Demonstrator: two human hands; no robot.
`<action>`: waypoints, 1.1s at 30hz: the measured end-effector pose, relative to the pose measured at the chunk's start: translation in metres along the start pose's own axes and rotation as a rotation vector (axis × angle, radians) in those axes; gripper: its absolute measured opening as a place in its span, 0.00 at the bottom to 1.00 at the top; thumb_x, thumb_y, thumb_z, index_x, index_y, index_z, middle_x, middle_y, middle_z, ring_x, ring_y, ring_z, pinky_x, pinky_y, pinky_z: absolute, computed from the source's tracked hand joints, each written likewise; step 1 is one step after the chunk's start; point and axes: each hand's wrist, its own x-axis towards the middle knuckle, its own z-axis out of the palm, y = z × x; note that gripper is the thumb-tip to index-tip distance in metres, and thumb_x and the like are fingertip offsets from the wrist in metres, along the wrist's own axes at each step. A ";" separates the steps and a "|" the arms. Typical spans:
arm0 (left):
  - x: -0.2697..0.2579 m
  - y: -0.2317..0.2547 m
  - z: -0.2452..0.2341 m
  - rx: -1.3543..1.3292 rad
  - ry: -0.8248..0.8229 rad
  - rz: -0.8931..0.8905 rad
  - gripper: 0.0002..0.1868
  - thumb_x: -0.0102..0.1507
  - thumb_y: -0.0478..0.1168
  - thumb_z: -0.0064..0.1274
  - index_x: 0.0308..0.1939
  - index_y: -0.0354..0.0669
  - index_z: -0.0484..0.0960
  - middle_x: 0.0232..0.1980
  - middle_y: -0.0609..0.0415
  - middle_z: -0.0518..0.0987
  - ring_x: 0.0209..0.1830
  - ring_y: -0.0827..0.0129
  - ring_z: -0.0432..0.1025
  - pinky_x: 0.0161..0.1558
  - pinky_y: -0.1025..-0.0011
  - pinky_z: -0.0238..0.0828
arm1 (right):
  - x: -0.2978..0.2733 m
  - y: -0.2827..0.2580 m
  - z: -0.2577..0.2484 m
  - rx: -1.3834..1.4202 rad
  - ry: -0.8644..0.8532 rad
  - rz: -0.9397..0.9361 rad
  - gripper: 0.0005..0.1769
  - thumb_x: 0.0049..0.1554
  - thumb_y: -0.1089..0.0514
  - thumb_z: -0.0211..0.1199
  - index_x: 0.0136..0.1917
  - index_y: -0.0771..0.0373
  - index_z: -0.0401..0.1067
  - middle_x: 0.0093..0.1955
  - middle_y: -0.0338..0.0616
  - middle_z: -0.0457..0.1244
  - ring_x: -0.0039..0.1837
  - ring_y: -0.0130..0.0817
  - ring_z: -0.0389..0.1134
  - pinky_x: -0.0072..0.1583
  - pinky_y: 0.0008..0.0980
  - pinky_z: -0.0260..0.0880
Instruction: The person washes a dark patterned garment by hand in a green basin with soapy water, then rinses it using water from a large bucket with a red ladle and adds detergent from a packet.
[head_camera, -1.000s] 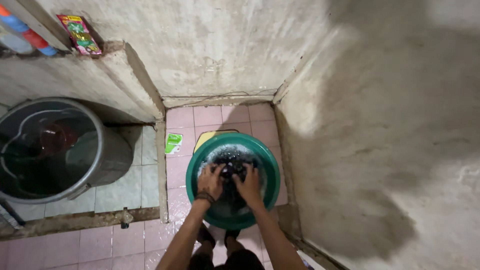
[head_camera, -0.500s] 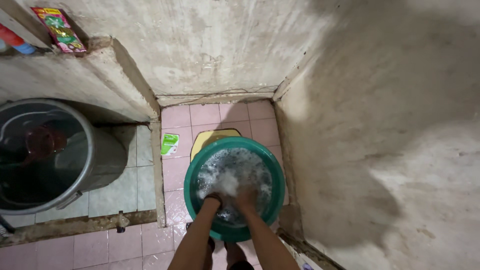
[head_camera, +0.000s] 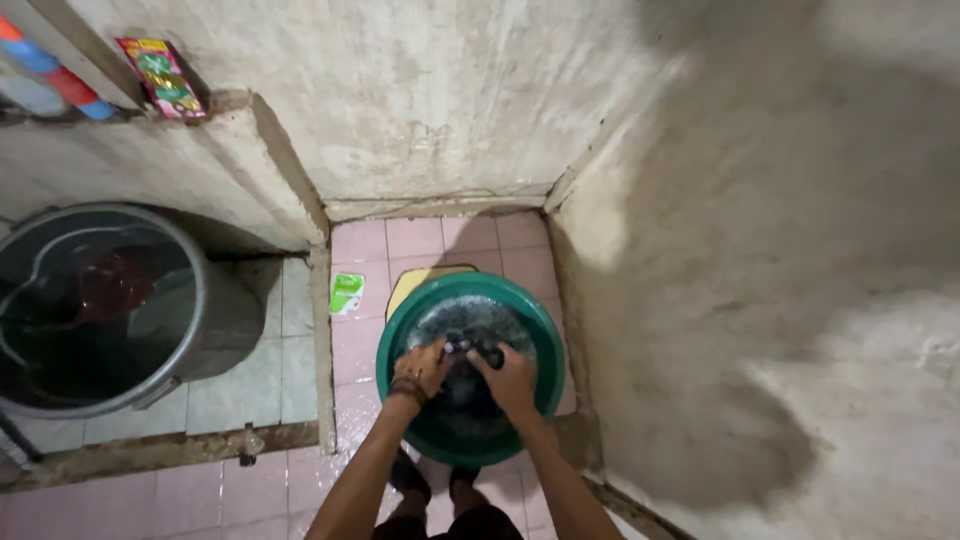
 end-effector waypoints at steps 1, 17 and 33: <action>-0.011 0.011 -0.015 -0.056 0.018 0.009 0.25 0.66 0.52 0.50 0.66 0.53 0.72 0.52 0.37 0.81 0.53 0.41 0.75 0.55 0.51 0.71 | -0.005 -0.013 -0.010 0.080 0.039 -0.079 0.22 0.52 0.47 0.76 0.40 0.68 0.74 0.35 0.50 0.67 0.38 0.40 0.68 0.44 0.37 0.69; -0.053 0.033 -0.070 -0.445 0.263 0.398 0.15 0.57 0.42 0.67 0.43 0.38 0.82 0.44 0.44 0.78 0.45 0.50 0.75 0.46 0.62 0.72 | -0.016 -0.040 -0.063 0.211 -0.049 -0.097 0.21 0.44 0.52 0.80 0.40 0.65 0.73 0.35 0.40 0.65 0.40 0.26 0.64 0.43 0.29 0.67; 0.039 -0.040 0.128 0.043 -0.220 -0.114 0.35 0.67 0.59 0.51 0.69 0.39 0.69 0.61 0.38 0.79 0.60 0.45 0.73 0.61 0.52 0.69 | 0.017 0.152 0.093 -0.456 -0.074 0.107 0.51 0.53 0.51 0.71 0.78 0.71 0.47 0.72 0.70 0.52 0.69 0.68 0.57 0.65 0.56 0.60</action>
